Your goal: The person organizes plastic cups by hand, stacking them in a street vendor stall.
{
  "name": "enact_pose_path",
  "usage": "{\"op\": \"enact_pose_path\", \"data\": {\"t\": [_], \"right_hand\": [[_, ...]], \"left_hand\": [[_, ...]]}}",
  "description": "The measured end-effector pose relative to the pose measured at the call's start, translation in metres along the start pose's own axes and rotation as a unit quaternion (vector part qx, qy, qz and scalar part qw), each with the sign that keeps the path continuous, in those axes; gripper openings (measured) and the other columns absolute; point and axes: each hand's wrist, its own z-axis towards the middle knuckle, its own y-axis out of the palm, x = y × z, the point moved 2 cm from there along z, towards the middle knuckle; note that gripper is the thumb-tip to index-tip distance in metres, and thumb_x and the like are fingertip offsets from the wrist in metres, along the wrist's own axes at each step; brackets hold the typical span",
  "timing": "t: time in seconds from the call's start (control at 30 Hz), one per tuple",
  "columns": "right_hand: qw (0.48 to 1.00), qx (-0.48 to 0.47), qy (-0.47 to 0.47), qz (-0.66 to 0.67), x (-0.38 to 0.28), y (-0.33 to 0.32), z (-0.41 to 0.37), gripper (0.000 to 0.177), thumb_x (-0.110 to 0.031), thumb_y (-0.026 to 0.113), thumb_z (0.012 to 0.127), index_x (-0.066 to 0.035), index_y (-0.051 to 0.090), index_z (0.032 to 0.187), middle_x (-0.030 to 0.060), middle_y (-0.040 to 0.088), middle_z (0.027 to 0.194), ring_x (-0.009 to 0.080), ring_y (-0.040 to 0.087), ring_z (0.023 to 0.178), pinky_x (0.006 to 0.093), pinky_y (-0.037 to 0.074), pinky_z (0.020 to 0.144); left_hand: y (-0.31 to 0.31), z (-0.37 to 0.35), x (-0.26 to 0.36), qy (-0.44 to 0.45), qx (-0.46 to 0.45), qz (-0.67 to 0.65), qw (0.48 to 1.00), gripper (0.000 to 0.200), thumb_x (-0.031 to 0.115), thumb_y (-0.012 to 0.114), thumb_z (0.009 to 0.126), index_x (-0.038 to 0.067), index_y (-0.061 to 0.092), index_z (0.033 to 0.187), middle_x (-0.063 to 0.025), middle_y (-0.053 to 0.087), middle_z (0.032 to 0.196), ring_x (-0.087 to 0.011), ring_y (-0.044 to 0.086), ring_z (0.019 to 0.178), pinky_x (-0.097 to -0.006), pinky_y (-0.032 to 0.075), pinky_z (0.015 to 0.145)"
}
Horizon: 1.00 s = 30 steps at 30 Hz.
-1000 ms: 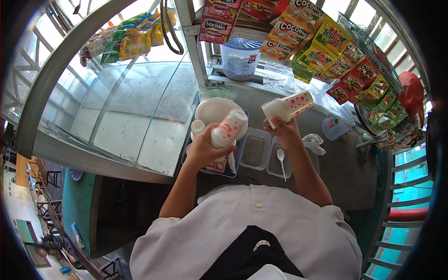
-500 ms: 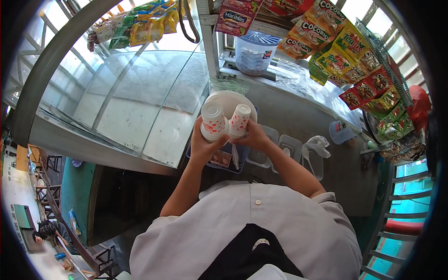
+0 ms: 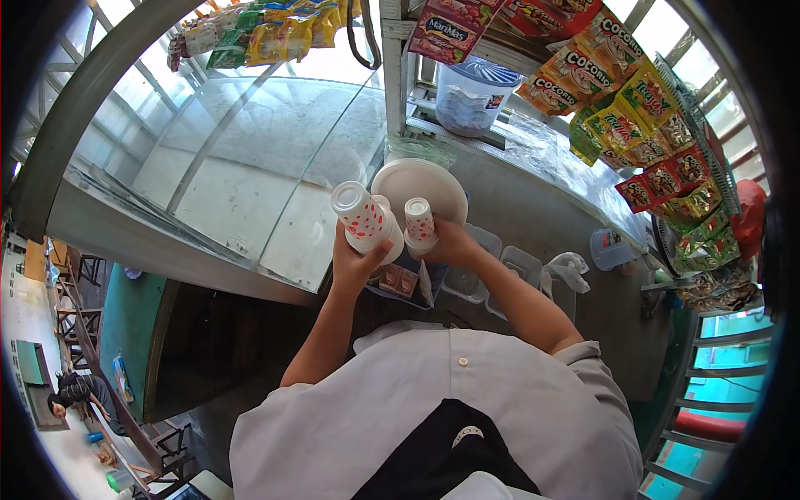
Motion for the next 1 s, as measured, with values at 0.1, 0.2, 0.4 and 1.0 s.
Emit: {"op": "enact_pose_path", "data": {"t": [0.1, 0.2, 0.4, 1.0], "right_hand": [[0.989, 0.045, -0.041, 0.131, 0.009, -0.001, -0.006, 0.077, -0.022, 0.087, 0.058, -0.005, 0.052, 0.124, 0.0125, 0.063, 0.117, 0.0248, 0.061, 0.108, 0.0369, 0.047, 0.095], [0.947, 0.142, -0.102, 0.27, 0.023, -0.015, -0.027, 0.076, -0.022, 0.087, 0.062, -0.004, 0.049, 0.126, 0.0115, 0.061, 0.117, 0.0232, 0.061, 0.106, 0.0366, 0.048, 0.093], [0.887, 0.33, -0.054, 0.318, 0.099, -0.083, -0.084, 0.068, -0.016, 0.084, 0.069, -0.004, 0.048, 0.125, 0.0097, 0.06, 0.113, 0.0202, 0.061, 0.105, 0.036, 0.05, 0.091], [0.82, 0.158, -0.112, 0.539, 0.052, -0.12, -0.154, 0.063, -0.015, 0.074, 0.08, -0.002, 0.041, 0.131, 0.0061, 0.053, 0.118, 0.0167, 0.053, 0.11, 0.0334, 0.045, 0.092]], "left_hand": [[-0.001, -0.002, 0.006, 0.016, 0.008, 0.012, 1.0, 0.074, 0.022, 0.083, 0.071, 0.002, 0.041, 0.128, -0.0112, 0.057, 0.113, -0.0201, 0.059, 0.102, -0.0346, 0.049, 0.089], [-0.008, -0.004, 0.001, 0.027, 0.011, 0.059, 0.998, 0.073, 0.021, 0.082, 0.071, 0.002, 0.041, 0.128, -0.0109, 0.058, 0.111, -0.0198, 0.059, 0.101, -0.0345, 0.049, 0.088], [0.003, -0.008, 0.008, 0.059, 0.009, 0.08, 0.995, 0.075, 0.02, 0.084, 0.069, 0.002, 0.041, 0.128, -0.0109, 0.058, 0.112, -0.0202, 0.059, 0.102, -0.0349, 0.049, 0.089], [0.075, 0.01, -0.019, 0.091, -0.083, 0.25, 0.961, 0.08, 0.022, 0.087, 0.064, 0.002, 0.042, 0.128, -0.0145, 0.051, 0.122, -0.0262, 0.05, 0.114, -0.0367, 0.042, 0.096]]}}
